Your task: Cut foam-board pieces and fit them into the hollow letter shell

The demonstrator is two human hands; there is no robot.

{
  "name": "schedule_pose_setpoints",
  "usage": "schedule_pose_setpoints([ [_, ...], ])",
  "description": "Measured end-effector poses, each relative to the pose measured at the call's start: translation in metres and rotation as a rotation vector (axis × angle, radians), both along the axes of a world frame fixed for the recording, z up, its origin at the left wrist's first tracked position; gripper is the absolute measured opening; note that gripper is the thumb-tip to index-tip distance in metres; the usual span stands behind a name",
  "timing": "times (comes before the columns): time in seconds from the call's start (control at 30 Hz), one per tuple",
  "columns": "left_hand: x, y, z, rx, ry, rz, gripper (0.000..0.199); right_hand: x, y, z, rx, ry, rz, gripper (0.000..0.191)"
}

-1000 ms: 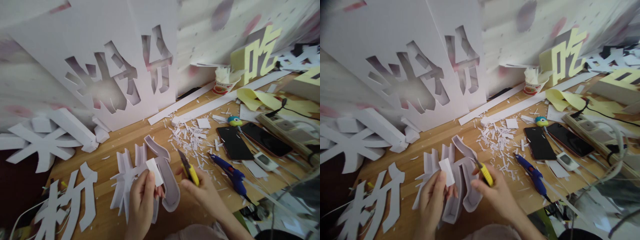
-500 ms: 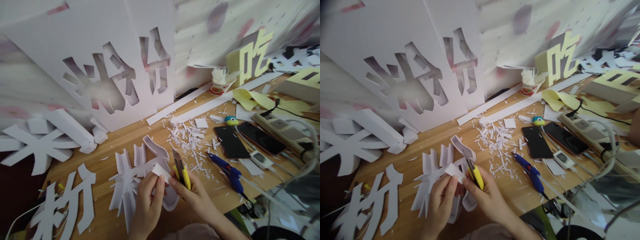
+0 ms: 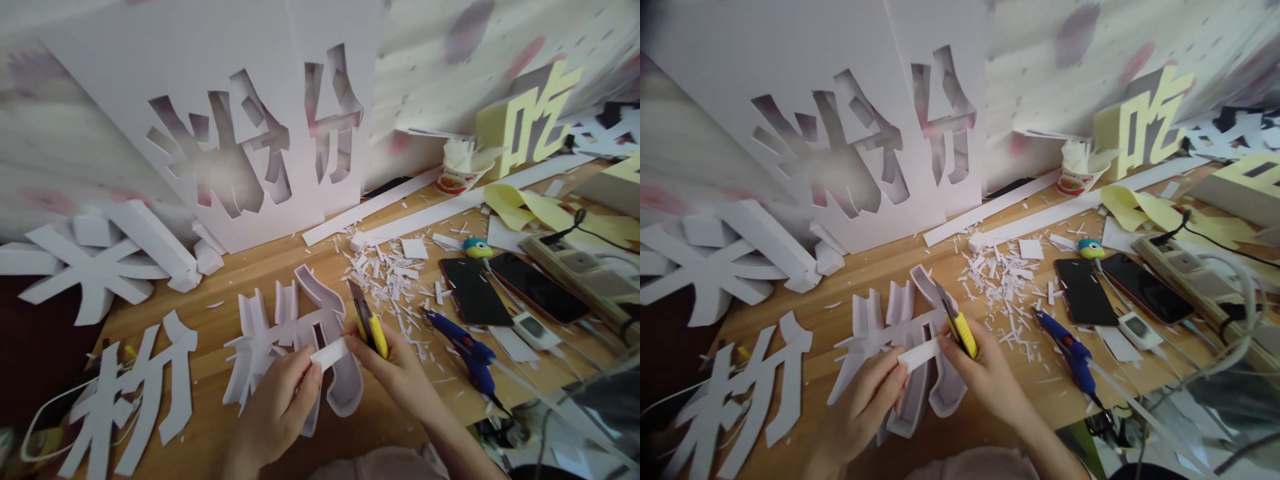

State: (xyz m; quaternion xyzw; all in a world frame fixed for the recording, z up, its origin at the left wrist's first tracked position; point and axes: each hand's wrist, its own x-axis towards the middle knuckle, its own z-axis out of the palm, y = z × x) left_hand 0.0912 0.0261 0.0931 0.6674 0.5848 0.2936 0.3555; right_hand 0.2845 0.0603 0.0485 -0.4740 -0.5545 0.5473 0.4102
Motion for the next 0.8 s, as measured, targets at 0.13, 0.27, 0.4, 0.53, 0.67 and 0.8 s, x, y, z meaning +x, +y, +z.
schedule_pose_setpoints([
  [0.13,0.003,0.003,-0.005,0.156,0.233,0.104,0.026,-0.007,-0.009,0.001,0.283,-0.408,-0.031,0.037],
  [0.27,0.004,0.007,-0.003,0.299,0.365,0.104,0.024,-0.013,-0.019,0.003,0.487,-0.638,0.060,0.048],
  [0.4,0.007,0.008,0.001,0.354,0.388,0.090,0.025,-0.015,-0.018,0.003,0.571,-0.714,0.010,0.052],
  [0.53,0.019,0.015,0.004,0.477,0.395,0.027,0.026,-0.006,-0.015,0.007,0.600,-0.730,-0.082,0.048],
  [0.67,0.033,0.024,0.010,0.589,0.358,-0.051,0.027,0.008,-0.016,0.009,0.630,-0.712,-0.179,0.044],
  [0.8,0.036,0.025,0.016,0.640,0.326,-0.082,0.026,0.025,-0.007,0.002,0.559,-0.778,-0.331,0.049],
])
